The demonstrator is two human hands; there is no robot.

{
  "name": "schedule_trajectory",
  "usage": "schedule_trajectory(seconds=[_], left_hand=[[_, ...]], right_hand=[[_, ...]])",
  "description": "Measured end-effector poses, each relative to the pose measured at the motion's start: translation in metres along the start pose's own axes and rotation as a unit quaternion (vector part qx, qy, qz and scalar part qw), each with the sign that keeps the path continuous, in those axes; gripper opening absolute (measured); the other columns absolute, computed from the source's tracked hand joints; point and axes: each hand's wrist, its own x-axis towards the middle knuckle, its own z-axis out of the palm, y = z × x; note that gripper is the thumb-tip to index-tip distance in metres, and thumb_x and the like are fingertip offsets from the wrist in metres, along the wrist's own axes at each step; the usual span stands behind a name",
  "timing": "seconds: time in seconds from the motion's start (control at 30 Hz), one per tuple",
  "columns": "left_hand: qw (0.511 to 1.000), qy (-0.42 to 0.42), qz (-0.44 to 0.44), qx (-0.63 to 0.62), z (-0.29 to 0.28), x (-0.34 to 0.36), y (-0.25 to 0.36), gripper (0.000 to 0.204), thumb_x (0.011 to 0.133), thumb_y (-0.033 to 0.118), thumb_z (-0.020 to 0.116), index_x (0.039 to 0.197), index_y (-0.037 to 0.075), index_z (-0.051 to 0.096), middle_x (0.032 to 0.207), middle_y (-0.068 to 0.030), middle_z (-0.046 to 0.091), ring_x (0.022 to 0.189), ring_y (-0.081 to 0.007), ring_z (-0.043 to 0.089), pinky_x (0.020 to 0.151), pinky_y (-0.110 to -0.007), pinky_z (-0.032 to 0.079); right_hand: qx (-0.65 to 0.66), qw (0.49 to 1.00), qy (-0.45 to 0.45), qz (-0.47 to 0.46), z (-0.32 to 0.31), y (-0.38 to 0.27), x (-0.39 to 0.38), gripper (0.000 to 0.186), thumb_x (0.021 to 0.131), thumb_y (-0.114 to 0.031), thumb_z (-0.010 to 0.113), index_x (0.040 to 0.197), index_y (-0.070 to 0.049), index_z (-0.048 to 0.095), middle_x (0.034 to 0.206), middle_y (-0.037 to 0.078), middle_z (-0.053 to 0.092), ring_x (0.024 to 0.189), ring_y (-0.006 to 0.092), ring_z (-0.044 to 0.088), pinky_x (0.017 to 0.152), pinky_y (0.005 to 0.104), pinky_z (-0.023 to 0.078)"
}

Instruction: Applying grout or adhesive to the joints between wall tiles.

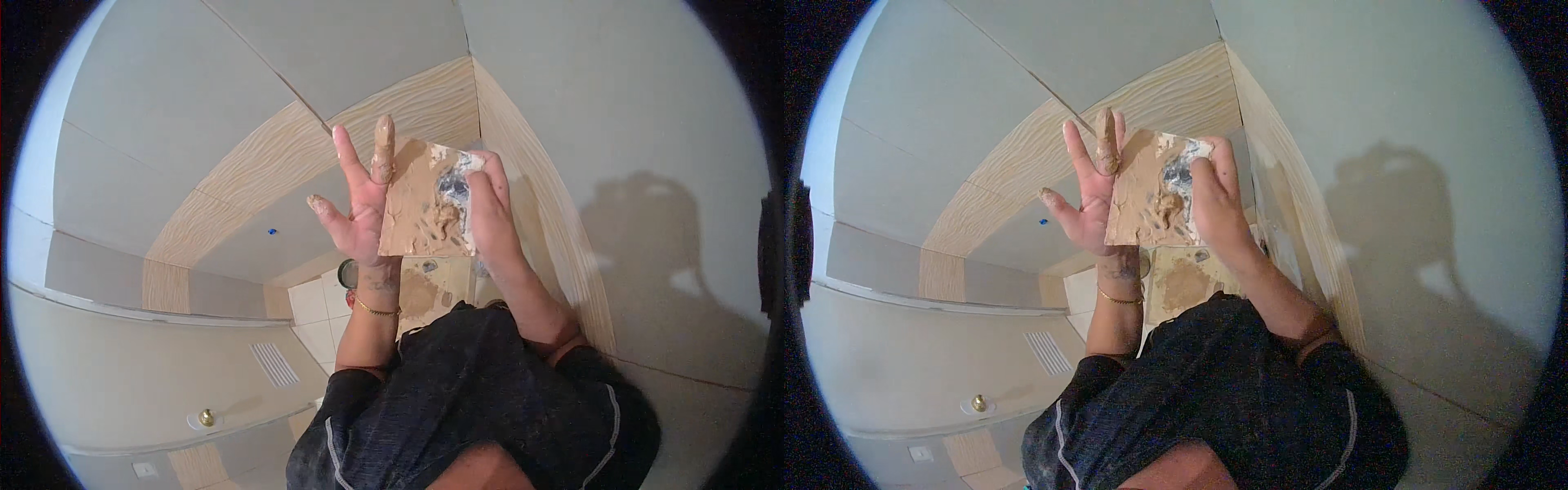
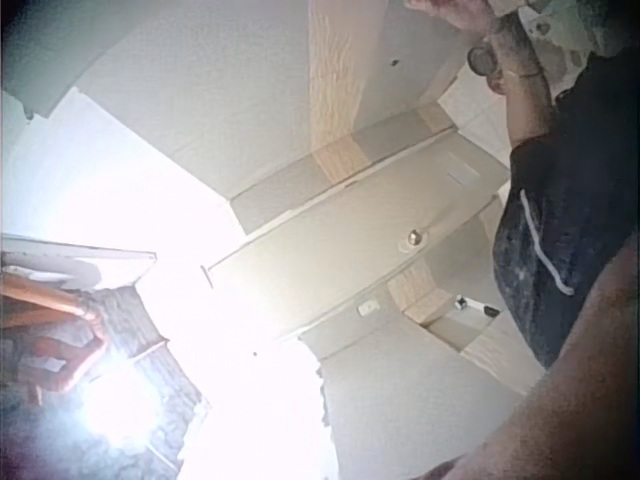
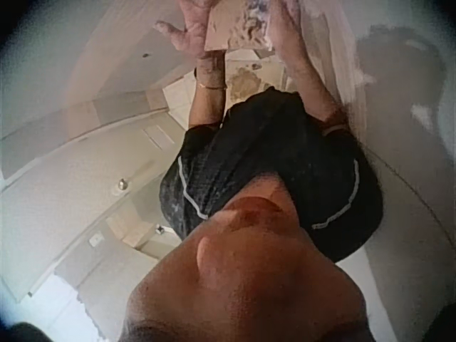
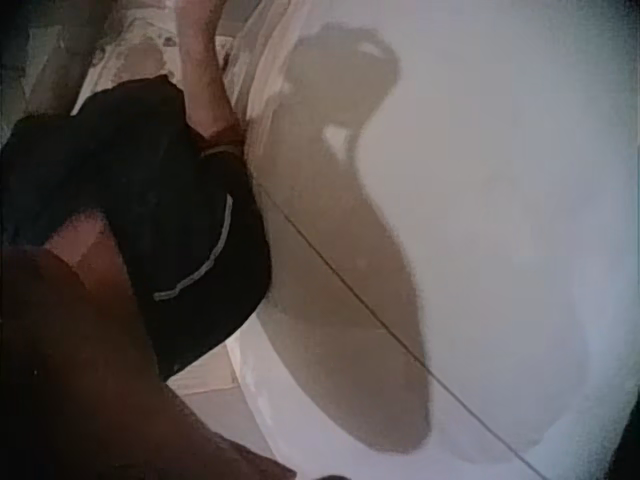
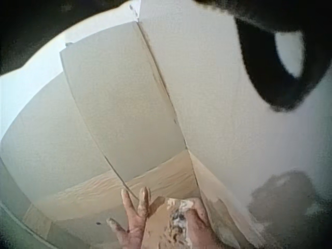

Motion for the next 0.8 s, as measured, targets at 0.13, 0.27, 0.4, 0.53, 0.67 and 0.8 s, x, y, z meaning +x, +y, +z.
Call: schedule_trajectory(seconds=[0.13, 0.27, 0.4, 0.53, 0.67, 0.8], left_hand=[[0.988, 0.063, -0.018, 0.137, 0.01, -0.012, -0.003, 0.09, 0.087, 0.077, 0.022, 0.153, 0.023, -0.006, 0.157, -0.0211, 0.011, 0.145, -0.0362, 0.013, 0.116, -0.05, 0.014], [0.953, 0.077, 0.005, 0.294, 0.009, -0.022, -0.002, 0.099, 0.082, 0.08, 0.031, 0.152, 0.023, -0.01, 0.157, -0.022, 0.01, 0.144, -0.0371, 0.016, 0.116, -0.049, 0.016], [0.906, 0.075, 0.041, 0.414, 0.005, -0.031, -0.003, 0.11, 0.076, 0.084, 0.039, 0.152, 0.024, -0.012, 0.157, -0.0212, 0.007, 0.145, -0.0368, 0.012, 0.117, -0.05, 0.014], [0.889, 0.068, 0.045, 0.45, 0.002, -0.04, 0.0, 0.114, 0.073, 0.085, 0.042, 0.152, 0.024, -0.013, 0.158, -0.0203, 0.001, 0.146, -0.0359, 0.008, 0.117, -0.05, 0.013], [0.886, 0.062, 0.047, 0.458, -0.002, -0.048, 0.001, 0.116, 0.071, 0.086, 0.044, 0.152, 0.025, -0.012, 0.158, -0.0197, -0.003, 0.146, -0.0357, 0.006, 0.117, -0.051, 0.012], [0.88, 0.065, 0.059, 0.466, -0.011, -0.059, -0.003, 0.114, 0.072, 0.085, 0.047, 0.152, 0.027, -0.011, 0.158, -0.0193, -0.004, 0.146, -0.036, 0.005, 0.116, -0.052, 0.013]], right_hand=[[0.075, 0.997, -0.006, 0.036, -0.004, -0.001, -0.004, 0.027, 0.096, -0.014, 0.036, 0.116, 0.0, 0.047, 0.101, 0.009, 0.052, 0.092, 0.0141, 0.049, 0.087, 0.029, 0.041], [0.092, 0.993, -0.008, 0.068, -0.005, -0.001, -0.008, 0.027, 0.096, -0.014, 0.035, 0.116, 0.001, 0.047, 0.1, 0.009, 0.052, 0.093, 0.0146, 0.049, 0.088, 0.029, 0.04], [0.088, 0.996, 0.0, 0.028, -0.001, 0.001, -0.006, 0.021, 0.094, -0.014, 0.041, 0.108, -0.004, 0.053, 0.088, 0.003, 0.058, 0.079, 0.009, 0.054, 0.075, 0.0253, 0.045], [0.137, 0.988, 0.001, 0.067, 0.001, -0.003, -0.01, 0.021, 0.092, -0.014, 0.043, 0.106, -0.003, 0.054, 0.088, 0.003, 0.059, 0.079, 0.0095, 0.055, 0.075, 0.0257, 0.045], [0.113, 0.989, -0.02, 0.089, -0.002, -0.011, -0.014, 0.028, 0.096, -0.017, 0.037, 0.114, -0.001, 0.051, 0.098, 0.005, 0.056, 0.088, 0.0111, 0.053, 0.083, 0.0278, 0.043], [0.13, 0.987, -0.023, 0.092, -0.002, -0.009, -0.008, 0.027, 0.096, -0.017, 0.038, 0.113, -0.001, 0.052, 0.096, 0.005, 0.056, 0.086, 0.0103, 0.053, 0.081, 0.0272, 0.044]])
